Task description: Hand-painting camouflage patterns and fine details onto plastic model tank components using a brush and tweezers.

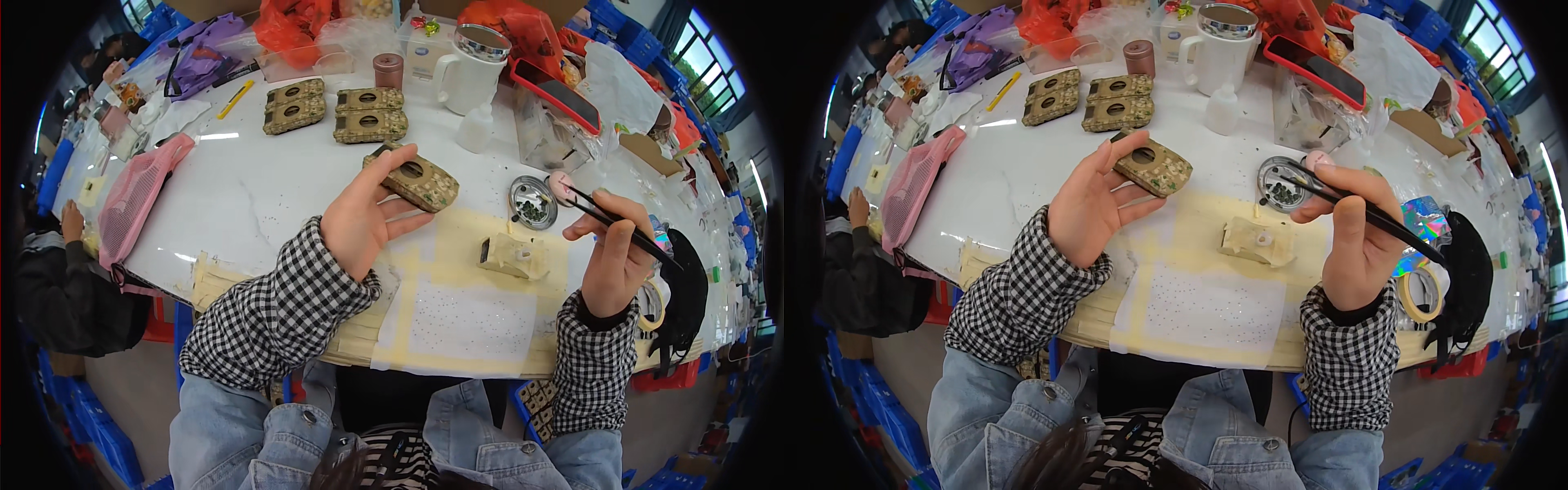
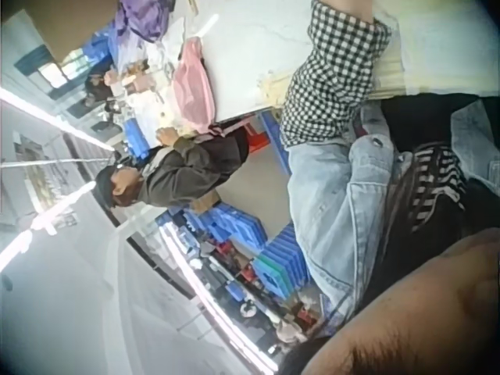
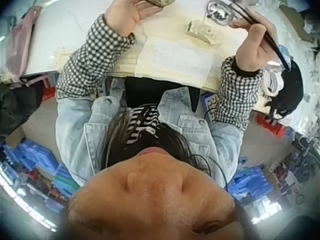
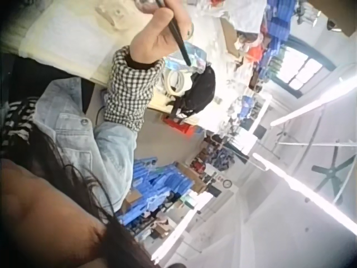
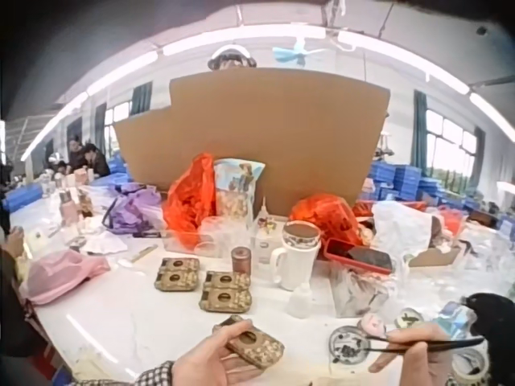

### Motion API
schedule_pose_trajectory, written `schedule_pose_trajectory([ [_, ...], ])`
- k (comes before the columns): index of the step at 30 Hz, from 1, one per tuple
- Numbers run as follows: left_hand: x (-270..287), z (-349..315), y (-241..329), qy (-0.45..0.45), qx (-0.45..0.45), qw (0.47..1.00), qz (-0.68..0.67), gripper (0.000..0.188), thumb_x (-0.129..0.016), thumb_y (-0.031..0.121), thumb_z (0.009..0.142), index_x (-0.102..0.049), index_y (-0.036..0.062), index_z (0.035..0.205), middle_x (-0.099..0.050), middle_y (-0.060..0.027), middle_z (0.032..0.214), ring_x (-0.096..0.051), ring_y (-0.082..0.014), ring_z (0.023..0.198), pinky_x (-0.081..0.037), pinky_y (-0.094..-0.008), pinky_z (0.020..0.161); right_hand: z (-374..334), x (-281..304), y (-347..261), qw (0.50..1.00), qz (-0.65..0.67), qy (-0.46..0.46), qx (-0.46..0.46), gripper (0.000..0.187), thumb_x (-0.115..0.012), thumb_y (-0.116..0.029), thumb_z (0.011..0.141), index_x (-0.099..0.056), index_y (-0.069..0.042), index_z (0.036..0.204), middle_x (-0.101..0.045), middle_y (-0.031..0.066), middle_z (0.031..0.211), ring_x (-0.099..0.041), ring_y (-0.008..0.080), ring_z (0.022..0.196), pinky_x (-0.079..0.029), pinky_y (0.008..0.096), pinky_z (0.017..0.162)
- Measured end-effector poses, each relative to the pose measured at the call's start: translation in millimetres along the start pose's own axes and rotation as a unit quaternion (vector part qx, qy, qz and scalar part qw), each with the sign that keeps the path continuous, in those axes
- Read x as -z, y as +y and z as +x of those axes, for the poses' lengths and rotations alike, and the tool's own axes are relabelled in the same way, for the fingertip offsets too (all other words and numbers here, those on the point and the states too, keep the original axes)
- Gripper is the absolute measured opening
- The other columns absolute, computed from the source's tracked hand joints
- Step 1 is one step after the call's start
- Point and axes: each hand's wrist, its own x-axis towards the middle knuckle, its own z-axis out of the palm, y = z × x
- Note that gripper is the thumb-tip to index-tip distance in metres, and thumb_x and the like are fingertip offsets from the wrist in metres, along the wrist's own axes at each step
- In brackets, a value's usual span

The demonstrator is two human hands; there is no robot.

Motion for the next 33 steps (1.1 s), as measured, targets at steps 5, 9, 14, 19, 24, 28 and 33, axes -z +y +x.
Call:
schedule_pose_trajectory([
  [5, 20, 1, 7, 0.064, -0.034, 0.994, 0.079, 0.043, -0.032, 0.022, 0.101, -0.031, 0.0069, 0.141, -0.047, -0.0101, 0.130, -0.053, -0.0226, 0.112, -0.042, -0.0383, 0.099, 3, 5, 16, 0.994, 0.040, 0.095, -0.045, 0.038, -0.039, -0.027, 0.101, -0.057, 0.005, 0.107, -0.061, 0.0083, 0.071, -0.059, 0.0139, 0.062, -0.049, 0.0248, 0.062],
  [9, 52, 0, 10, 0.117, -0.080, 0.981, 0.134, 0.045, -0.038, 0.012, 0.099, -0.031, 0.0151, 0.143, -0.054, -0.0076, 0.124, -0.057, -0.0183, 0.107, -0.047, -0.0369, 0.094, 6, 8, 16, 0.987, 0.036, 0.145, -0.053, 0.037, -0.040, -0.027, 0.101, -0.057, 0.005, 0.111, -0.061, 0.0072, 0.071, -0.058, 0.0121, 0.061, -0.048, 0.0239, 0.059],
  [14, 80, -12, 19, 0.195, -0.137, 0.952, 0.193, 0.066, -0.045, 0.001, 0.094, -0.015, 0.0232, 0.148, -0.056, -0.0142, 0.118, -0.060, -0.0210, 0.104, -0.049, -0.0395, 0.091, 5, 11, 16, 0.985, 0.013, 0.164, -0.055, 0.034, -0.042, -0.024, 0.100, -0.059, 0.004, 0.112, -0.062, 0.0055, 0.071, -0.057, 0.0100, 0.062, -0.047, 0.0228, 0.060],
  [19, 113, -23, 29, 0.260, -0.192, 0.913, 0.249, 0.083, -0.050, 0.000, 0.091, 0.006, 0.0249, 0.147, -0.054, -0.0169, 0.119, -0.060, -0.0210, 0.100, -0.054, -0.0367, 0.081, 4, 10, 18, 0.985, 0.020, 0.156, -0.073, 0.032, -0.045, -0.023, 0.099, -0.059, 0.003, 0.111, -0.060, 0.0049, 0.074, -0.056, 0.0104, 0.066, -0.048, 0.0237, 0.063],
  [24, 147, -21, 34, 0.335, -0.165, 0.847, 0.377, 0.087, -0.064, 0.014, 0.086, -0.002, 0.0123, 0.147, -0.063, -0.0154, 0.096, -0.061, -0.0163, 0.069, -0.054, -0.0288, 0.058, 4, 8, 20, 0.984, 0.021, 0.162, -0.074, 0.030, -0.046, -0.022, 0.099, -0.060, 0.003, 0.106, -0.062, 0.0048, 0.071, -0.058, 0.0096, 0.064, -0.047, 0.0223, 0.063],
  [28, 156, -26, 34, 0.379, -0.132, 0.780, 0.480, 0.091, -0.069, 0.028, 0.082, -0.008, 0.0060, 0.147, -0.063, -0.0082, 0.070, -0.057, -0.0119, 0.052, -0.047, -0.0242, 0.052, 4, 8, 24, 0.985, 0.023, 0.158, -0.068, 0.028, -0.046, -0.021, 0.099, -0.060, 0.003, 0.101, -0.061, 0.0051, 0.072, -0.058, 0.0101, 0.063, -0.047, 0.0223, 0.062],
  [33, 146, -28, 27, 0.470, -0.250, 0.600, 0.597, 0.045, -0.071, 0.028, 0.081, -0.057, 0.0042, 0.116, -0.049, 0.0024, 0.054, -0.045, -0.0080, 0.048, -0.036, -0.0265, 0.049, 5, 8, 24, 0.985, 0.022, 0.154, -0.077, 0.027, -0.046, -0.020, 0.099, -0.060, 0.002, 0.094, -0.059, 0.0048, 0.070, -0.057, 0.0098, 0.064, -0.047, 0.0224, 0.060],
])
